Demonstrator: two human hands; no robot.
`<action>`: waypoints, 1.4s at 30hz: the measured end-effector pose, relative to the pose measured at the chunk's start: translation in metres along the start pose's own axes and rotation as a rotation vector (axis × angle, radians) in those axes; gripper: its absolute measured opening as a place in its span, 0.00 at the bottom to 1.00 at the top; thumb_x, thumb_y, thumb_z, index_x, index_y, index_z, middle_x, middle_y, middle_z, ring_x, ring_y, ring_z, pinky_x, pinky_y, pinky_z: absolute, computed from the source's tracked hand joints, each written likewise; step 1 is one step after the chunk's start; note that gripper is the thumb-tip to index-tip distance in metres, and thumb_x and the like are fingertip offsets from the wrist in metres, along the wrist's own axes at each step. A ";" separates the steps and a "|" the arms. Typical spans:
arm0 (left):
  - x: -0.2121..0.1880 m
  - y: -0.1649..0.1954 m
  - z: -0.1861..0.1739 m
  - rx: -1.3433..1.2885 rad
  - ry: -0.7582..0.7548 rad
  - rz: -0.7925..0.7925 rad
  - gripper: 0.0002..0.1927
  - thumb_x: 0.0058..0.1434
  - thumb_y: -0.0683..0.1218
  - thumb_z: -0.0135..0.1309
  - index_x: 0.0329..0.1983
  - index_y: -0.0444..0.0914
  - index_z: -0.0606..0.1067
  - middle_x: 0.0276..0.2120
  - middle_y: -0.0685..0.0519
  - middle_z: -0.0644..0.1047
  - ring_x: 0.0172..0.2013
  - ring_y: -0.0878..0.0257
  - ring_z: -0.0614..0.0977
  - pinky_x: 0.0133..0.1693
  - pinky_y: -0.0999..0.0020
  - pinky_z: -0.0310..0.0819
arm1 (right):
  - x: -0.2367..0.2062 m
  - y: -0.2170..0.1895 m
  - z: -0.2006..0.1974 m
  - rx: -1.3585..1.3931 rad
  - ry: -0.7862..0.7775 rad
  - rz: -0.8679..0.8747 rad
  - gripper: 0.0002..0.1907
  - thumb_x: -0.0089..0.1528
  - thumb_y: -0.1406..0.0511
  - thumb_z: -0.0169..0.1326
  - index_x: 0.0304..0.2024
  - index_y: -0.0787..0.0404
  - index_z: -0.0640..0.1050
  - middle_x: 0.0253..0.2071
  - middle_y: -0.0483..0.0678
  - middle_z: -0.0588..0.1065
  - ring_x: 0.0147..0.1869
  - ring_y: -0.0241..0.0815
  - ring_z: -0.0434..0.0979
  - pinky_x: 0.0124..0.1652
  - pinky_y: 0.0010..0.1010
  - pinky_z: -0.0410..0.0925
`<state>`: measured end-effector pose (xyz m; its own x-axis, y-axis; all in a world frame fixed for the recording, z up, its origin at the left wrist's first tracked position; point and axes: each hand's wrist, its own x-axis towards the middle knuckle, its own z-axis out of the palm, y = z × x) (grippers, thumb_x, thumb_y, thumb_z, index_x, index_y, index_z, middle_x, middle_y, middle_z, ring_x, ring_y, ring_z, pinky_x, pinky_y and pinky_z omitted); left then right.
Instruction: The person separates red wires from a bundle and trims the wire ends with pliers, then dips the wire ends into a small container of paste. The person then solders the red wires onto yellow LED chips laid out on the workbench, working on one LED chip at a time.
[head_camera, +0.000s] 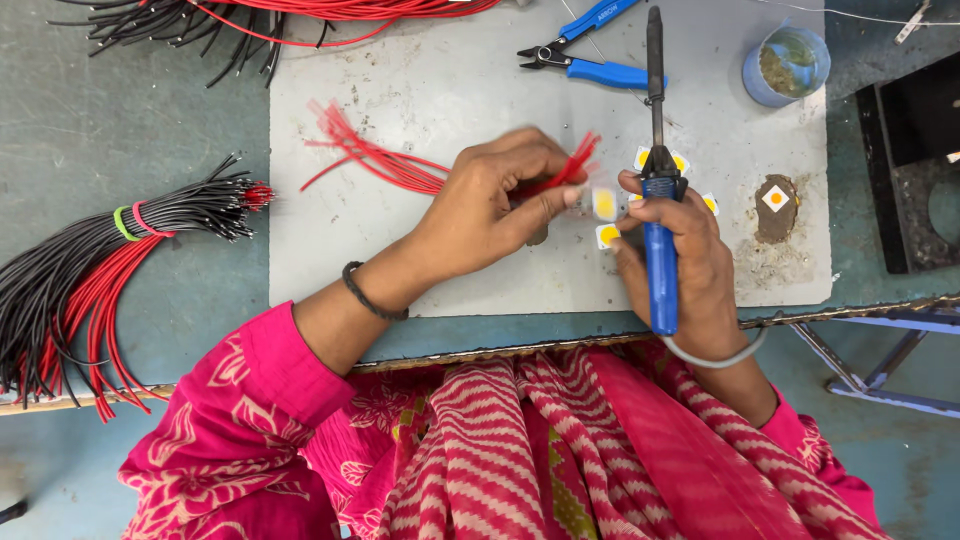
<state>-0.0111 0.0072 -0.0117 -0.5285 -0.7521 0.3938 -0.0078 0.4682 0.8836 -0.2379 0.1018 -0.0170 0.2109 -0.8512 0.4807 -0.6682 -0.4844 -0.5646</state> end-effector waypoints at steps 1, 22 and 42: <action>0.000 -0.002 0.000 -0.082 -0.043 -0.105 0.08 0.67 0.42 0.60 0.43 0.31 0.78 0.36 0.50 0.77 0.30 0.65 0.78 0.32 0.70 0.74 | 0.000 0.001 0.000 0.024 0.008 -0.019 0.28 0.62 0.79 0.59 0.59 0.58 0.63 0.62 0.59 0.75 0.55 0.47 0.80 0.55 0.34 0.73; 0.005 -0.014 -0.010 0.030 -0.259 -0.115 0.08 0.63 0.42 0.63 0.38 0.31 0.79 0.28 0.53 0.77 0.27 0.70 0.78 0.30 0.71 0.72 | -0.005 0.006 0.006 0.187 0.005 0.077 0.27 0.66 0.78 0.59 0.62 0.59 0.63 0.68 0.60 0.71 0.55 0.42 0.83 0.54 0.28 0.75; 0.007 -0.018 0.001 0.134 -0.156 -0.200 0.09 0.56 0.44 0.63 0.32 0.33 0.77 0.20 0.49 0.74 0.22 0.66 0.71 0.27 0.66 0.67 | -0.001 0.004 0.011 0.127 0.075 0.138 0.35 0.59 0.74 0.67 0.61 0.60 0.60 0.69 0.60 0.69 0.50 0.42 0.82 0.50 0.31 0.75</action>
<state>-0.0150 -0.0060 -0.0253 -0.6294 -0.7601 0.1618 -0.2320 0.3825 0.8944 -0.2329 0.0983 -0.0273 0.0663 -0.8960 0.4390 -0.5904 -0.3899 -0.7067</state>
